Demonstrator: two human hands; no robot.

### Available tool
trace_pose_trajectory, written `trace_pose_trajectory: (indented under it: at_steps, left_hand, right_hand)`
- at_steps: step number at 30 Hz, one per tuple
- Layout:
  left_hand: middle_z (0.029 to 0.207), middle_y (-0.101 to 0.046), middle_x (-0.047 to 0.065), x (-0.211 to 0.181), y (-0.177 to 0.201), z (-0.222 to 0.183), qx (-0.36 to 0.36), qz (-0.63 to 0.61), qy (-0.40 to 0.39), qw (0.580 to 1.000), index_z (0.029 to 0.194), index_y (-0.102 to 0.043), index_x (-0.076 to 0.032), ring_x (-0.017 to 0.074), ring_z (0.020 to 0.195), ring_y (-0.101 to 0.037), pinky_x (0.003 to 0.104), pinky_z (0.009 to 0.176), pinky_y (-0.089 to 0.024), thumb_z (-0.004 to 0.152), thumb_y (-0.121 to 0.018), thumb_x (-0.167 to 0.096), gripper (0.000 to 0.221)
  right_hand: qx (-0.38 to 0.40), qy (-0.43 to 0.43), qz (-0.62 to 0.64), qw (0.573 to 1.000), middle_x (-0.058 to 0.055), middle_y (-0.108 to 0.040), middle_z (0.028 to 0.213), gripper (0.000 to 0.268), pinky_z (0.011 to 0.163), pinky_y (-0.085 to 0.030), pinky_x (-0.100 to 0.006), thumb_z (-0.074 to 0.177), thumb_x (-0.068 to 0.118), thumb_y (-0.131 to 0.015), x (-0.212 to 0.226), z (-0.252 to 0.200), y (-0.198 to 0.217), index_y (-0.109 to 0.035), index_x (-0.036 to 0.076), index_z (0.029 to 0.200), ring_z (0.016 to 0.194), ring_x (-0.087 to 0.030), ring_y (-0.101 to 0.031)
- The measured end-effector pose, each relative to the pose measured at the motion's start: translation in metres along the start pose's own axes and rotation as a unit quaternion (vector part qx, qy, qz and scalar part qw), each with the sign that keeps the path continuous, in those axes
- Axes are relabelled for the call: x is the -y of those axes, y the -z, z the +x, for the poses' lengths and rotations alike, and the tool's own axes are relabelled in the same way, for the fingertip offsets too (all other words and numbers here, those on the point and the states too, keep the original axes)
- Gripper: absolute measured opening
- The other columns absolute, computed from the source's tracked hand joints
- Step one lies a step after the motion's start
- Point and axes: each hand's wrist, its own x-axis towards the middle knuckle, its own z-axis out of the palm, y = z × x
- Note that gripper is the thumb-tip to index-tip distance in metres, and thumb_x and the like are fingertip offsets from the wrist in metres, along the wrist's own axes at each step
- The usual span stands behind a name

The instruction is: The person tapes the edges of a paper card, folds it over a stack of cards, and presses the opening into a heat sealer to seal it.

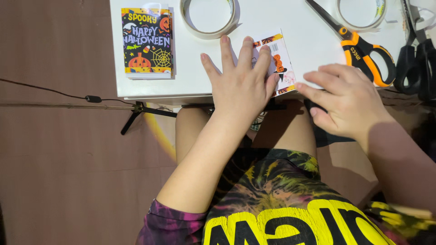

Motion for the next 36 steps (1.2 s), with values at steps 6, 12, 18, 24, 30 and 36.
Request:
trace_pose_trajectory:
  at_steps: [6,12,18,24,30,36]
  left_hand:
    - [0.137,-0.059,0.003,0.000,-0.002,0.006,-0.005,0.011,-0.002,1.000,0.123,-0.066,-0.025,0.0456,0.132,-0.050,0.078,0.093,-0.045,0.087,-0.071,-0.053,0.046]
    - [0.156,-0.048,-0.003,-0.001,-0.035,0.017,0.087,0.004,0.022,0.996,0.147,-0.054,-0.034,0.0468,0.144,-0.038,0.075,0.112,-0.029,0.094,-0.063,-0.064,0.061]
    - [0.166,-0.036,-0.003,0.007,-0.011,-0.012,0.140,0.018,-0.051,0.989,0.159,-0.036,-0.035,0.0445,0.151,-0.028,0.070,0.119,-0.027,0.099,-0.055,-0.069,0.071]
    - [0.160,-0.047,-0.007,0.010,0.007,-0.037,0.087,-0.012,-0.092,0.992,0.153,-0.049,-0.032,0.0354,0.147,-0.045,0.066,0.115,-0.037,0.093,-0.075,-0.045,0.066]
    - [0.158,-0.049,-0.007,0.008,0.001,-0.037,0.058,-0.012,-0.080,0.995,0.152,-0.051,-0.028,0.0350,0.146,-0.048,0.065,0.115,-0.037,0.099,-0.066,-0.041,0.056]
    - [0.149,-0.060,-0.006,0.017,-0.003,-0.018,0.061,-0.038,-0.084,0.994,0.145,-0.061,-0.022,0.0346,0.139,-0.052,0.064,0.110,-0.038,0.101,-0.056,-0.047,0.050]
  right_hand:
    - [-0.023,-0.012,0.181,0.983,-0.015,-0.066,0.138,0.045,0.114,-0.045,-0.059,0.100,0.026,-0.043,-0.006,-0.014,-0.002,-0.072,0.010,0.130,0.131,-0.042,-0.056]
    - [-0.021,-0.071,0.149,0.986,-0.023,-0.062,0.148,0.051,0.119,-0.040,-0.058,0.099,0.016,-0.055,0.008,0.027,-0.020,-0.060,-0.001,0.147,0.139,-0.050,-0.052]
    - [0.118,-0.179,0.063,0.975,-0.013,-0.032,0.168,0.070,0.115,-0.024,-0.064,0.098,0.037,-0.040,0.004,0.074,-0.022,-0.035,0.006,0.161,0.150,-0.050,-0.021]
    - [0.138,-0.178,0.059,0.973,-0.013,-0.023,0.171,0.074,0.120,-0.015,-0.062,0.099,0.038,-0.042,-0.005,0.091,-0.025,-0.026,0.005,0.164,0.151,-0.051,-0.014]
    - [0.085,-0.150,0.062,0.983,-0.022,-0.030,0.168,0.080,0.123,-0.012,-0.064,0.094,0.041,-0.046,0.030,0.044,-0.024,-0.034,-0.001,0.161,0.151,-0.058,-0.015]
    - [0.036,-0.150,0.024,0.988,-0.017,-0.039,0.166,0.081,0.123,-0.023,-0.066,0.087,0.037,-0.058,0.043,0.009,-0.027,-0.043,0.002,0.158,0.151,-0.056,-0.029]
